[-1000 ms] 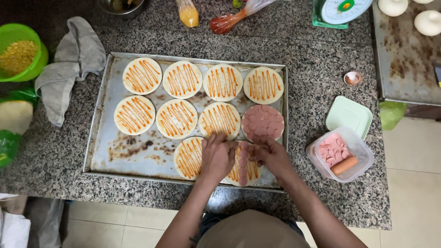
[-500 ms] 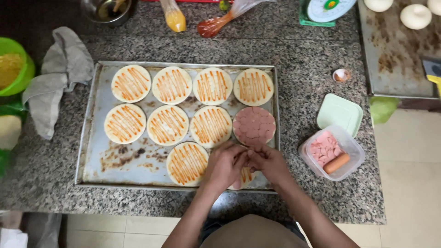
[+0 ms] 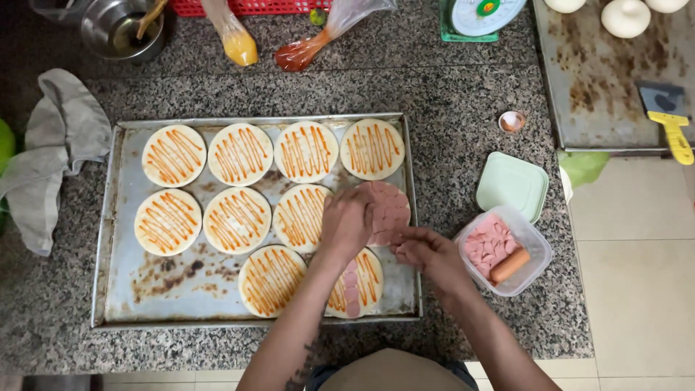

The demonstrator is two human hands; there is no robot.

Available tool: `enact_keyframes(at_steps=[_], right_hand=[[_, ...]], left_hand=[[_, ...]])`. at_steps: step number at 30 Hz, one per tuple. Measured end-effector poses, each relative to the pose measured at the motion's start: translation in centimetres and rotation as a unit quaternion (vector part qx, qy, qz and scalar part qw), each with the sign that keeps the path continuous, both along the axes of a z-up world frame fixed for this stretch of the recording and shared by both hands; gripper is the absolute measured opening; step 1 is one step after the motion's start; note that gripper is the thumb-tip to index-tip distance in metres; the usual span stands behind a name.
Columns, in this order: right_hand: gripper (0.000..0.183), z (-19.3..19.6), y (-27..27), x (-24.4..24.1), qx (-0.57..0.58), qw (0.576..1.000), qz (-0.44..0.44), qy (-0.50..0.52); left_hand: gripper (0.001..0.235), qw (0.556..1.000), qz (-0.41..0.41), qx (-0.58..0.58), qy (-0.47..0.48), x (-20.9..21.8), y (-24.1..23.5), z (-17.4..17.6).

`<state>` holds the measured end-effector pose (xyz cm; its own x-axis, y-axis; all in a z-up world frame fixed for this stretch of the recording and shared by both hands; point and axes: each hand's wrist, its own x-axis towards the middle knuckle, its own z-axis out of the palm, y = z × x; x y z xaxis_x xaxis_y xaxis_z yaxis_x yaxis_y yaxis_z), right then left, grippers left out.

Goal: The person places slices of processed meat onto small, round dough bases arranged on a baking tray. The dough bases are already topped with a drizzle of sauce. The person uses their hands to pick up the meat slices from a container and arrange them on the dough.

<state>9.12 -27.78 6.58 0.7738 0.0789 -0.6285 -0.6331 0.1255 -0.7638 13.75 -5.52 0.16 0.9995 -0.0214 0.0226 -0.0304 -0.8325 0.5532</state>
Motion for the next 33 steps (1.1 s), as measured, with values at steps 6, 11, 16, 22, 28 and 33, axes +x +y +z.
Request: enact_keyframes(at_steps=[6, 11, 16, 22, 28, 33], right_hand=[[0.041, -1.2, -0.8, 0.6, 0.032, 0.999, -0.026, 0.03], [0.046, -0.9, -1.3, 0.8, 0.043, 0.999, 0.011, 0.021], [0.046, 0.3, -0.1, 1.1, 0.084, 0.996, -0.019, 0.027], [0.052, -4.8, -0.4, 0.5, 0.154, 0.987, 0.033, 0.005], [0.052, 0.4, 3.0, -1.7, 0.18, 0.983, 0.042, 0.023], [0.036, -3.1, 3.6, -3.2, 0.109, 0.986, 0.129, 0.001]], left_hand=[[0.024, 0.998, 0.002, 0.051, 0.029, 0.9, -0.7, 0.1], [0.018, 0.993, 0.051, 0.091, -0.055, 0.3, -0.9, 1.5], [0.018, 0.997, 0.033, 0.006, -0.075, -3.3, -0.9, 8.1], [0.024, 0.984, -0.027, -0.157, -0.074, -8.2, 0.1, 14.7], [0.013, 0.977, 0.031, -0.194, -0.08, -12.0, 1.4, 7.9], [0.006, 0.934, 0.173, -0.313, -0.019, -14.0, 2.6, 7.8]])
